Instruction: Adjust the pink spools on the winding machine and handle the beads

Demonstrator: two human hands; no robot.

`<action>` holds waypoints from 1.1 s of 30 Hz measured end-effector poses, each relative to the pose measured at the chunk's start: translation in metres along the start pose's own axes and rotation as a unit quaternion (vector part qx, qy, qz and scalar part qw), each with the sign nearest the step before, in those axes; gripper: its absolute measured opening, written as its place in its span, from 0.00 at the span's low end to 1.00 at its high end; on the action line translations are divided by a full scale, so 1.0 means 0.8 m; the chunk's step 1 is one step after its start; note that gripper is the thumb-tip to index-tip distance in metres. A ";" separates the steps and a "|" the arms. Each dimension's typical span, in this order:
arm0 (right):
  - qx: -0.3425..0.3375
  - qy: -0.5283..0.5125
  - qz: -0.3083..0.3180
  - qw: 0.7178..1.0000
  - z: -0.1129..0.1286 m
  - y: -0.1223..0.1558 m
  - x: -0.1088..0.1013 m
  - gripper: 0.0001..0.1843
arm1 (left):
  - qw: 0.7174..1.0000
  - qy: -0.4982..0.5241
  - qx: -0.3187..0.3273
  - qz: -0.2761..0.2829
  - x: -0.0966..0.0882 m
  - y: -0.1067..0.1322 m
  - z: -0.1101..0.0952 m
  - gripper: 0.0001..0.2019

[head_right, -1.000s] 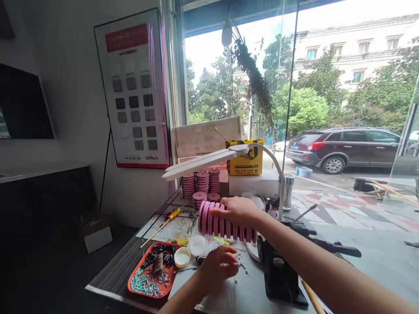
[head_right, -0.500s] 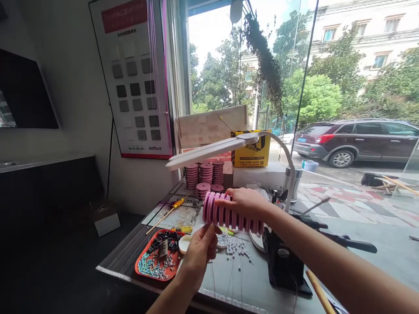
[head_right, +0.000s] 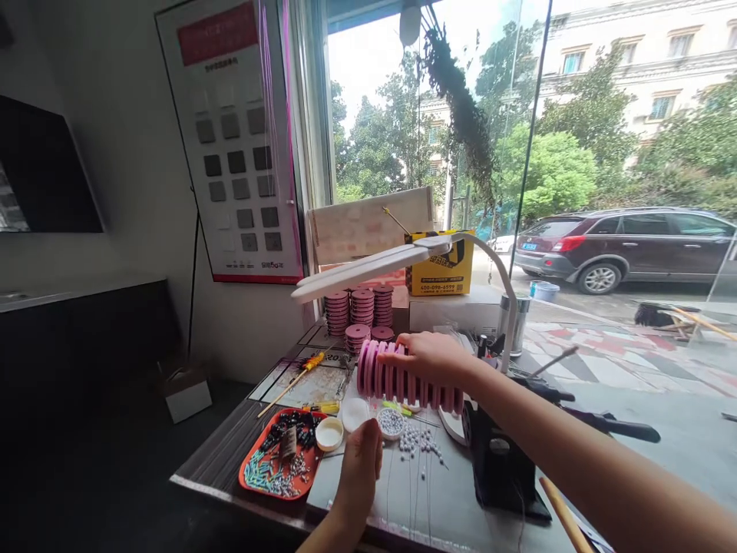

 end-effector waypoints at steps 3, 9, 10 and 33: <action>-0.006 0.003 -0.008 1.000 0.003 -0.001 -0.002 0.38 | 0.998 -0.038 0.048 -0.011 -0.014 0.023 -0.022 0.24; 0.002 0.003 -0.010 1.000 0.001 0.001 -0.005 0.35 | 0.915 -0.243 0.289 -0.140 -0.004 0.117 -0.119 0.12; 0.004 0.003 -0.010 1.000 0.001 0.002 -0.005 0.35 | 0.915 -0.270 0.281 -0.099 0.016 0.119 -0.121 0.10; 0.012 0.003 -0.003 1.000 0.004 0.004 -0.012 0.27 | 0.733 -0.653 0.193 0.008 0.078 0.076 -0.056 0.15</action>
Point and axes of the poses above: each hand's wrist, its own y-axis away from the middle knuckle, its own x-axis out of the palm, z = x × y, the point moved 9 cm from there along -y, towards the middle knuckle, and after that the axes turned 11 degrees about -x, right-handed, at the moved point
